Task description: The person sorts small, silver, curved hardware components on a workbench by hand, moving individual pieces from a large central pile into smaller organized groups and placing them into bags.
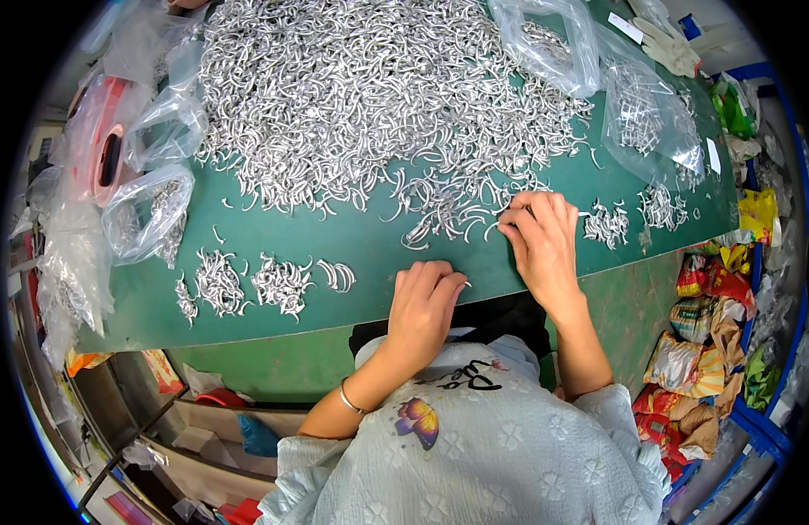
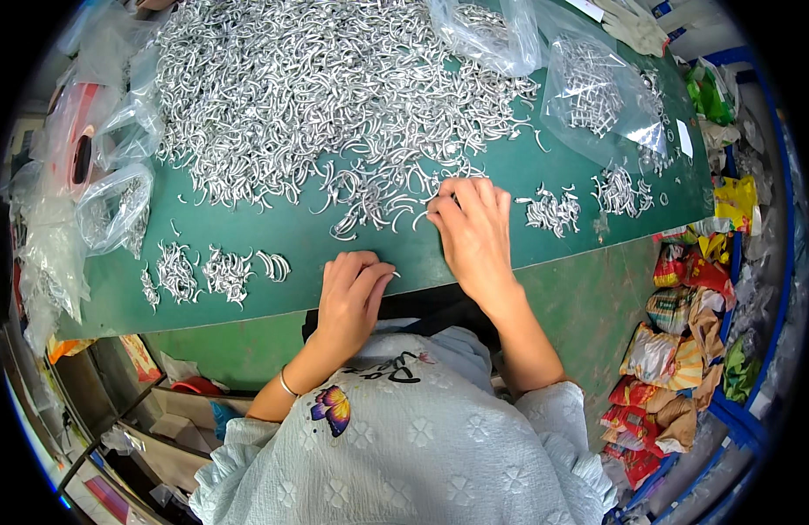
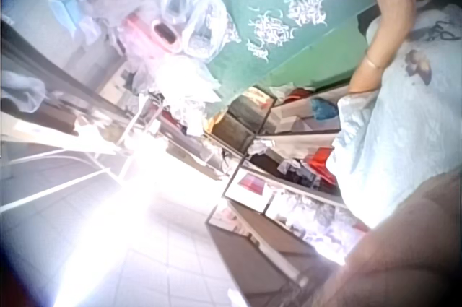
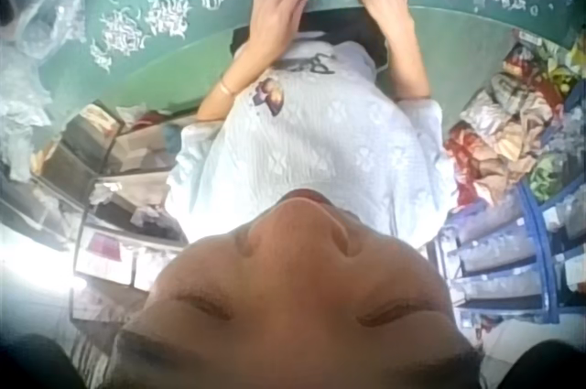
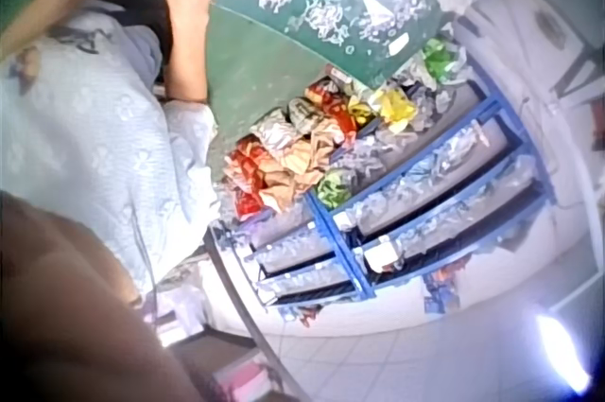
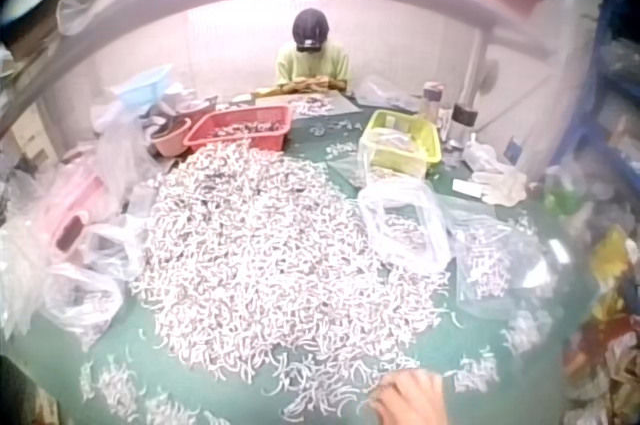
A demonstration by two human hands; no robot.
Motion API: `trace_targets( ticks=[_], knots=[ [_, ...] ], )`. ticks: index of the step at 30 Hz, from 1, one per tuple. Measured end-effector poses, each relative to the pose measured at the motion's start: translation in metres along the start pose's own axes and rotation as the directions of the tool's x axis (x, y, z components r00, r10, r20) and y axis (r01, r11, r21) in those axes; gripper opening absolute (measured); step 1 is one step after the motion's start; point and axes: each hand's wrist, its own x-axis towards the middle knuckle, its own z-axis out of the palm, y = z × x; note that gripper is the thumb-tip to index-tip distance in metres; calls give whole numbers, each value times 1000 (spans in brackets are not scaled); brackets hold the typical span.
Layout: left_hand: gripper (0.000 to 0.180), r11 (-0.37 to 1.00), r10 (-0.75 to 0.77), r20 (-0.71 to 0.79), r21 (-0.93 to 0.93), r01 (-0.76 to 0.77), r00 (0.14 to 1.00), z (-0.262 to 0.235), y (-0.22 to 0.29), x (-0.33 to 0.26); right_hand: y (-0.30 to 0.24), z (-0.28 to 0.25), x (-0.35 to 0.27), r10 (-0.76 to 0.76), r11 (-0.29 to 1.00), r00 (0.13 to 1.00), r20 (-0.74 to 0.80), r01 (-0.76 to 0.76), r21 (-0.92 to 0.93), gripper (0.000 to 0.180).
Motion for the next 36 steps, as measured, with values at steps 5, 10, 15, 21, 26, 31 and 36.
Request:
trace_targets(
  ticks=[5, 10, 15, 21, 26, 31, 36],
  knots=[
    [19, 1000, -8, -5, -2, 8, 1000, -1, -1, -3, 9, -2, 8, 93, 995, 966, -243, -96, 0, 14],
    [19, 1000, -10, -11, -5, 10, 1000, -1, -1, -2, -1, -12, 2, 8, 999, 1000, -12, -8, -50, 17],
    [20, 1000, -1, -17, -7, 1, 1000, 0, -3, -4, 4, -1, 7, -54, 998, 998, -19, 53, -32, 17],
    [20, 1000, -13, -32, -15, 13, 999, 0, -4, -5, 11, -3, 7, 9, 998, 997, -81, -4, 65, 18],
    [20, 1000, -12, -26, -11, 12, 1000, 0, -3, -5, 7, -2, 5, -52, 999, 998, -16, 53, 13, 19],
    [20, 1000, -11, -39, -20, 10, 999, 0, -5, -6, 11, 3, 12, -46, 997, 994, -98, 52, 64, 15],
    [20, 999, -8, -56, -33, 6, 998, 2, -5, -6, 18, 2, 11, 130, 990, 962, -241, -114, 81, 9]
  ],
)
